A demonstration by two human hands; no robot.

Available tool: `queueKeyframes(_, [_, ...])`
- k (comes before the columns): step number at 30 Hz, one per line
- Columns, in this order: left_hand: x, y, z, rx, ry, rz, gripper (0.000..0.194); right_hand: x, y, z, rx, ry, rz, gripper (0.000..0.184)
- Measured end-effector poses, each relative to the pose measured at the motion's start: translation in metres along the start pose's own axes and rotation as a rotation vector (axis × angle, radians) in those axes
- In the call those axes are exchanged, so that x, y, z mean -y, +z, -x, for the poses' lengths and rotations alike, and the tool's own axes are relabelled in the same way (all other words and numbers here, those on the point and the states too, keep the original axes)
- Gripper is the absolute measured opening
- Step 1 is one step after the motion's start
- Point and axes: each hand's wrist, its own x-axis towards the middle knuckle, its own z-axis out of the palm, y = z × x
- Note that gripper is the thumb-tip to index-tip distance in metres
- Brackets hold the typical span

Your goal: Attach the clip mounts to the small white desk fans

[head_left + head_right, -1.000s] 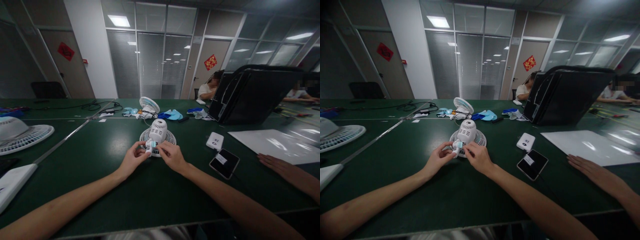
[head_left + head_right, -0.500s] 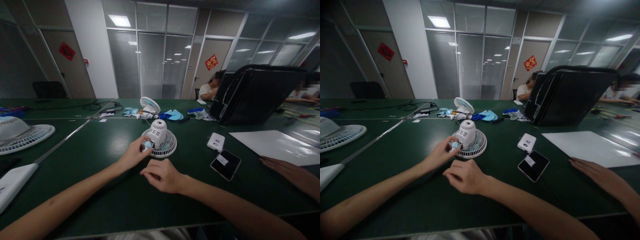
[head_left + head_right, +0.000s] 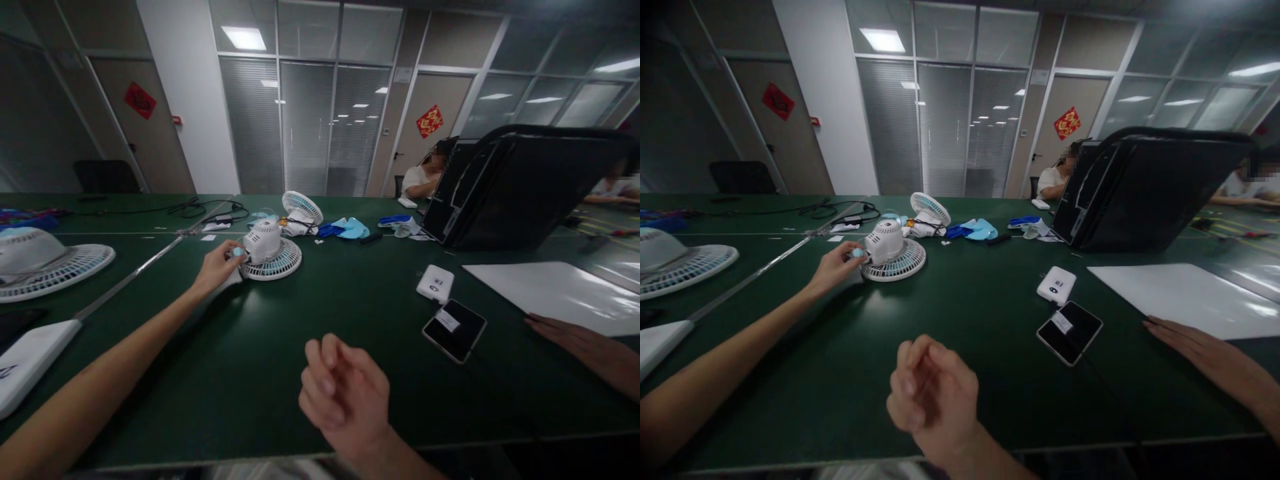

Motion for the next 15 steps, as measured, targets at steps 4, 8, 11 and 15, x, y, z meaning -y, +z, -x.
queueKeyframes(4, [0.042, -0.025, -0.009, -0.137, -0.133, -0.15, 0.046, 0.031, 0.018, -0.013, -0.045, -0.166, -0.18, 0.015])
queueKeyframes(8, [0.069, -0.04, -0.008, -0.261, -0.217, -0.265, 0.048, 0.065, 0.039, -0.022, 0.004, -0.412, -0.227, 0.019])
queueKeyframes(11, [0.075, -0.046, -0.004, -0.337, -0.261, -0.315, 0.054, 0.084, 0.053, -0.031, 0.081, -0.552, -0.203, 0.025])
queueKeyframes(15, [0.071, -0.05, 0.002, -0.401, -0.219, -0.369, 0.048, 0.089, 0.042, -0.027, 0.095, -0.565, -0.208, 0.023])
